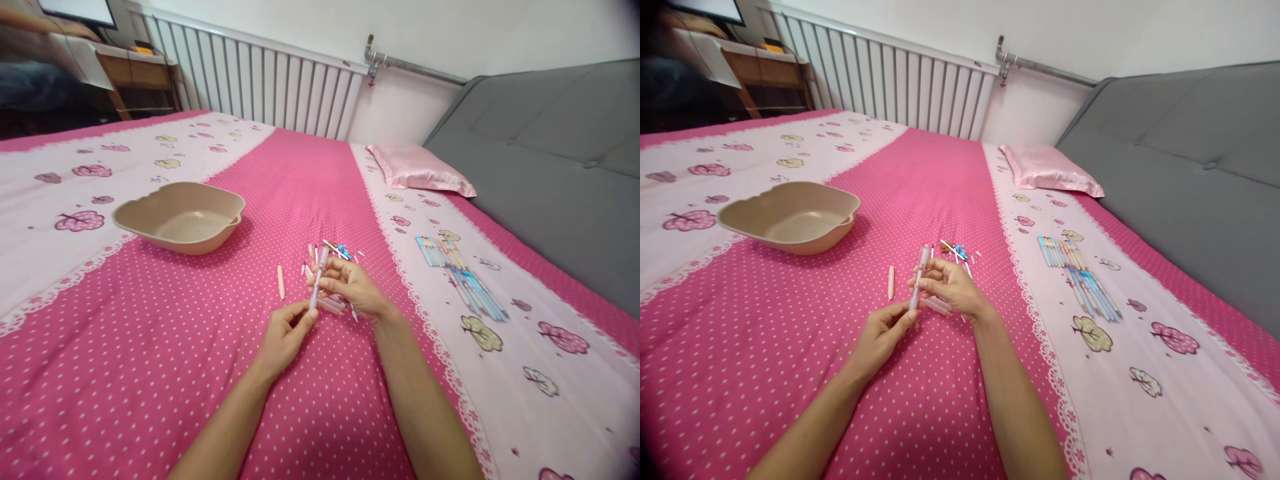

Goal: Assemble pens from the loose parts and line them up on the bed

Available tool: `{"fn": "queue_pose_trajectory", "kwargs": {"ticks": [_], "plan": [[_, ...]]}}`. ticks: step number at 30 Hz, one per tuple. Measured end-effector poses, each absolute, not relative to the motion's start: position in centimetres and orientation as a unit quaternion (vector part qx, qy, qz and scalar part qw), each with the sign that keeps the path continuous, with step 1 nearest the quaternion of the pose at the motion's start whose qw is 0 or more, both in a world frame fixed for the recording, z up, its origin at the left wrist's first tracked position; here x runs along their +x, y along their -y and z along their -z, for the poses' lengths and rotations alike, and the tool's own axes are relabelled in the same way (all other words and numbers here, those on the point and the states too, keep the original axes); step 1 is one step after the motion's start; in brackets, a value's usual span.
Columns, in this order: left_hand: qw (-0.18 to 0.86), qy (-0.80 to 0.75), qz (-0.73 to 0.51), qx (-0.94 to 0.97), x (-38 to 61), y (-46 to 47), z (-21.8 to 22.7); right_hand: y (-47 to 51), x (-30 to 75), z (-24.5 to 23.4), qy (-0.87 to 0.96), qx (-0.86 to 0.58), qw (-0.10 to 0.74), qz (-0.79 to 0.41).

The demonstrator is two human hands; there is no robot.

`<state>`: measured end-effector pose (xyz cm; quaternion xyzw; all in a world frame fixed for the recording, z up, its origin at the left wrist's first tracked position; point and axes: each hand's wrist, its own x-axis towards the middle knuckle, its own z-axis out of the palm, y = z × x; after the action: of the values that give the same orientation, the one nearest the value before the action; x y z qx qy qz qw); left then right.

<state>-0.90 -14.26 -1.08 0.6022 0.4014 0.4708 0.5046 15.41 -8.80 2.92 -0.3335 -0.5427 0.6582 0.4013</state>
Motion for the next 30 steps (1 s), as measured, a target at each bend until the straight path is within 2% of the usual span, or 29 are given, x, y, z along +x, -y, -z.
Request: {"fn": "queue_pose_trajectory", "kwargs": {"ticks": [20, 30], "plan": [[0.526, -0.391, -0.46, 0.599, -0.9, 14.1, 1.4, 9.2, 15.4, -3.4, 0.56, -0.334, 0.411, -0.637], [0.522, -0.388, -0.464, 0.601, -0.8, 14.3, 1.1, 9.6, 14.9, -3.8, 0.579, -0.371, 0.439, -0.578]]}}
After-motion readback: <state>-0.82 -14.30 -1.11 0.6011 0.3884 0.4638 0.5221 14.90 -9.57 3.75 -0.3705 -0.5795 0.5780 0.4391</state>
